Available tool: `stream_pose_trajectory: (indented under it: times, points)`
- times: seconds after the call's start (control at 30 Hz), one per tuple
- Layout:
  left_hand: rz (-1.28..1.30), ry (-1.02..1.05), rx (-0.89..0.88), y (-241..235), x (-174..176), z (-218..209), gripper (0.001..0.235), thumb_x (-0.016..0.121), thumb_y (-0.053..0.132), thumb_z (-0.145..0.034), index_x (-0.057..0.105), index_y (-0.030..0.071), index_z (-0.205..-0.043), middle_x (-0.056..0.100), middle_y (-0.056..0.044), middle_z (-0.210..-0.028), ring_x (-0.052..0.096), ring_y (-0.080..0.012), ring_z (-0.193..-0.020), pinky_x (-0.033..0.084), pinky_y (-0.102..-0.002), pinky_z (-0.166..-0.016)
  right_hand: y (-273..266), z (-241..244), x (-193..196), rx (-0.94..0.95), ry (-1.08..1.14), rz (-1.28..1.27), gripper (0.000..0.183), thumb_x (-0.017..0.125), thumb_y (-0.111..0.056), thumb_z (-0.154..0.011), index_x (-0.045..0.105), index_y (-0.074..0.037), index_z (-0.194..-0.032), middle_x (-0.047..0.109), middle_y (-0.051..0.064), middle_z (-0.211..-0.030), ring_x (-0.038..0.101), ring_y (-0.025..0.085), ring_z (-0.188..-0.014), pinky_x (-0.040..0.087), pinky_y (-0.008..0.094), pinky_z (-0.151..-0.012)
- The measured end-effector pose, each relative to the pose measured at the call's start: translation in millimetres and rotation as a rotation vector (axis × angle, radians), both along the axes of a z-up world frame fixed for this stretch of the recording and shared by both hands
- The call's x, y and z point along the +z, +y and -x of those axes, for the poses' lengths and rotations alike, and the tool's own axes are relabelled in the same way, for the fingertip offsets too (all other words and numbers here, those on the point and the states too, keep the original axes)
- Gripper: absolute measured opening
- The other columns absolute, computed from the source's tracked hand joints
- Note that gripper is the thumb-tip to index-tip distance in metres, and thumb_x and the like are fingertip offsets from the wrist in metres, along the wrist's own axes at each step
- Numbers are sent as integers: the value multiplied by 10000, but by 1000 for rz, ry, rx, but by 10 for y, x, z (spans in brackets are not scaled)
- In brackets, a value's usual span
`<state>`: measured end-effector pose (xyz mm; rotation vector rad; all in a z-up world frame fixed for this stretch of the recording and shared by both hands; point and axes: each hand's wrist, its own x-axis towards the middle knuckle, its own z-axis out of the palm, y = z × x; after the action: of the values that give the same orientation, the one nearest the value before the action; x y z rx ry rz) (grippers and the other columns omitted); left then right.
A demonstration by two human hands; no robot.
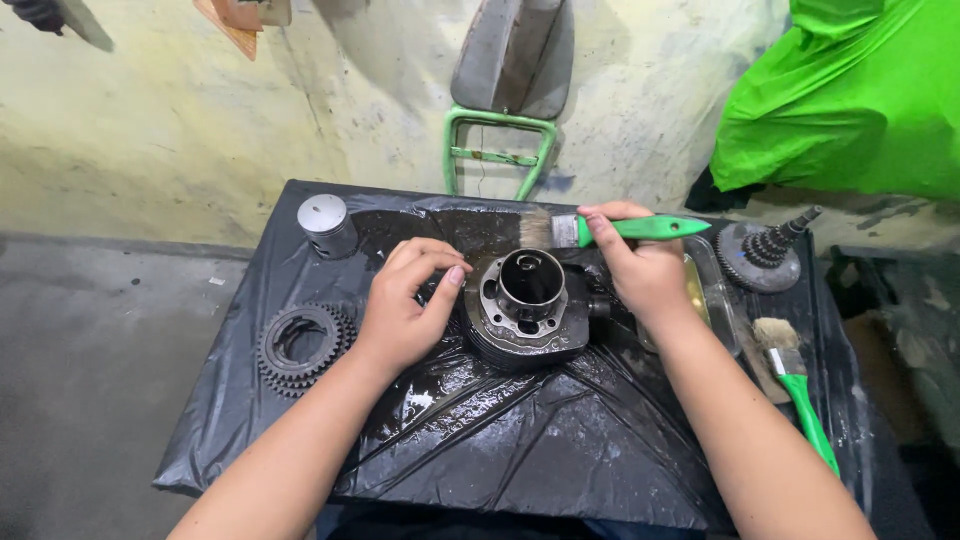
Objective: Cleaning a motorcycle cylinder block using a brush and a metal scraper
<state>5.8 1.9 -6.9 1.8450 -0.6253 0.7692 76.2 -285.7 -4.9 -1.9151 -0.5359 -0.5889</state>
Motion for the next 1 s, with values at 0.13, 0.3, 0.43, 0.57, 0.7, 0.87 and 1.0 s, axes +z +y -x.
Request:
stream_pose_trajectory:
  times: [0.13,0.3,0.43,0.57,0.7,0.87,1.0]
  points:
    - [2,0,-4,-7,13,3,140,637,153,-1000,754,99,-946,717,-114,-957,687,-347,-899,541,-440,-820,38,23,4,-6,85,19,121,714,-233,-1012,781,-135,-993,766,101,-929,725,241,-893,545,429,-882]
    - [14,-9,3,-4,18,7,141,638,144,-997,754,93,-936,718,-122,-951,688,-356,-893,543,-445,-809,-197,-93,34,-89,-126,-99,214,640,-106,-1065,782,-57,-913,674,113,-695,614,153,-643,527,328,-621]
    - [4,-8,20,5,2,0,117,656,130,-983,755,94,-932,720,-127,-948,687,-359,-885,542,-454,-796,-132,49,153,-61,-152,-185,232,609,-124,-1098,772,-20,-968,663,86,-676,627,129,-583,558,259,-575]
    - [63,25,36,47,23,1,187,573,164,-1028,748,103,-1046,719,-119,-995,682,-358,-922,534,-449,-848,151,375,358,161,-155,-5,221,648,-240,-1021,777,-63,-1048,734,134,-879,661,230,-765,537,373,-730]
    - [125,42,64,107,40,0,274,468,179,-1077,708,68,-1149,705,-154,-1043,672,-379,-962,523,-467,-875,391,591,432,331,-279,34,208,713,-233,-943,793,-41,-952,702,120,-724,659,304,-651,561,385,-671]
    - [123,49,60,79,35,6,263,481,172,-1070,711,71,-1148,710,-148,-1042,673,-380,-962,522,-468,-884,450,671,494,382,-381,42,235,712,-260,-932,811,-46,-928,676,86,-687,627,276,-620,548,372,-665]
    - [117,49,52,66,37,21,261,485,179,-1069,715,78,-1138,709,-136,-1024,673,-365,-946,526,-459,-880,538,725,484,448,-439,102,238,712,-278,-942,807,-63,-905,658,70,-691,612,272,-613,512,386,-641]
